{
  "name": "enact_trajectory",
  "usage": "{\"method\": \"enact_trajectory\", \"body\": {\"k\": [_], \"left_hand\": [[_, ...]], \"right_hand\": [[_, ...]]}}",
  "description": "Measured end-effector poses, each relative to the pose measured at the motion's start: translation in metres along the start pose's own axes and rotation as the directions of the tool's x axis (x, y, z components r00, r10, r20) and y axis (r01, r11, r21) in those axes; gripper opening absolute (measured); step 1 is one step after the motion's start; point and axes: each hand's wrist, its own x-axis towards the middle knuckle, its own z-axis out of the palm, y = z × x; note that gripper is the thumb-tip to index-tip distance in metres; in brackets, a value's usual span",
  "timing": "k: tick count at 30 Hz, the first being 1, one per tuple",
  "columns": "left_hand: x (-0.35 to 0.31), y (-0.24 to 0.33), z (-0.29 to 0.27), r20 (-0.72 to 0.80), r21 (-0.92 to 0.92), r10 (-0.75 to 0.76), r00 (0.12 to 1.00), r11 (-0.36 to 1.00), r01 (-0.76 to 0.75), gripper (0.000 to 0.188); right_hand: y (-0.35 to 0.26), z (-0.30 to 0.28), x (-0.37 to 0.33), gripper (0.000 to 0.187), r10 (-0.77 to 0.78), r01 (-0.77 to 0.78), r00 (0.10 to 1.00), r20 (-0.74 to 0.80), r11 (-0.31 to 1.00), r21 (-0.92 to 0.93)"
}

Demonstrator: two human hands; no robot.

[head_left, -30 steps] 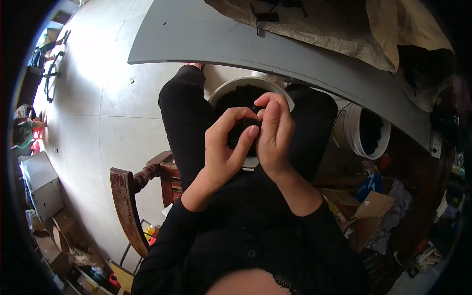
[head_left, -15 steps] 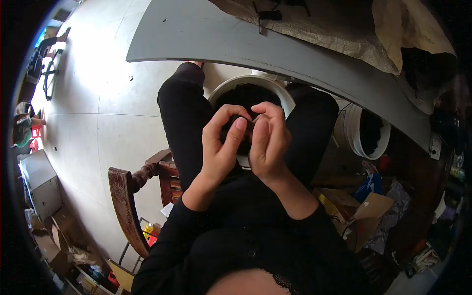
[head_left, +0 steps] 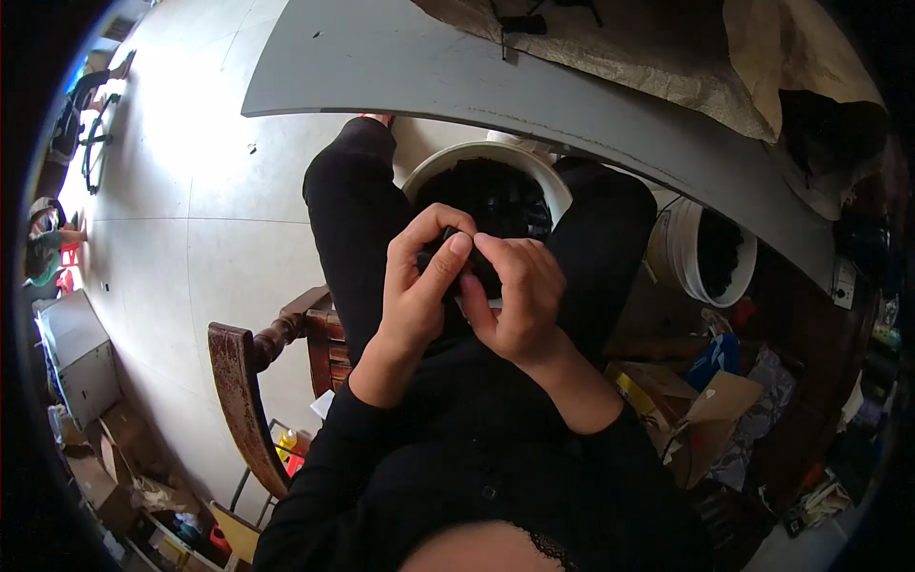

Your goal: Sorting small black mechanical parts from a paper bag into a black bucket.

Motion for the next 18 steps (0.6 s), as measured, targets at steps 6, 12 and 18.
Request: {"method": "enact_trajectory", "body": {"k": [6,12,18], "left_hand": [[-0.002,0.0,0.0,0.031,-0.049,0.008,0.999,0.999,-0.006,0.015],[-0.005,0.005,0.006,0.057,0.139,0.068,0.996,0.987,-0.075,0.017],[-0.005,0.007,0.007,0.094,0.211,0.208,0.974,0.952,-0.223,0.017]], "right_hand": [[0.003,0.001,-0.004,0.03,-0.073,0.071,0.997,-0.019,0.993,-0.096],[0.002,-0.008,-0.004,0.025,0.083,-0.079,0.996,-0.04,0.992,0.1],[-0.002,-0.012,-0.001,0.016,0.15,-0.135,0.987,-0.056,0.969,0.205]]}}
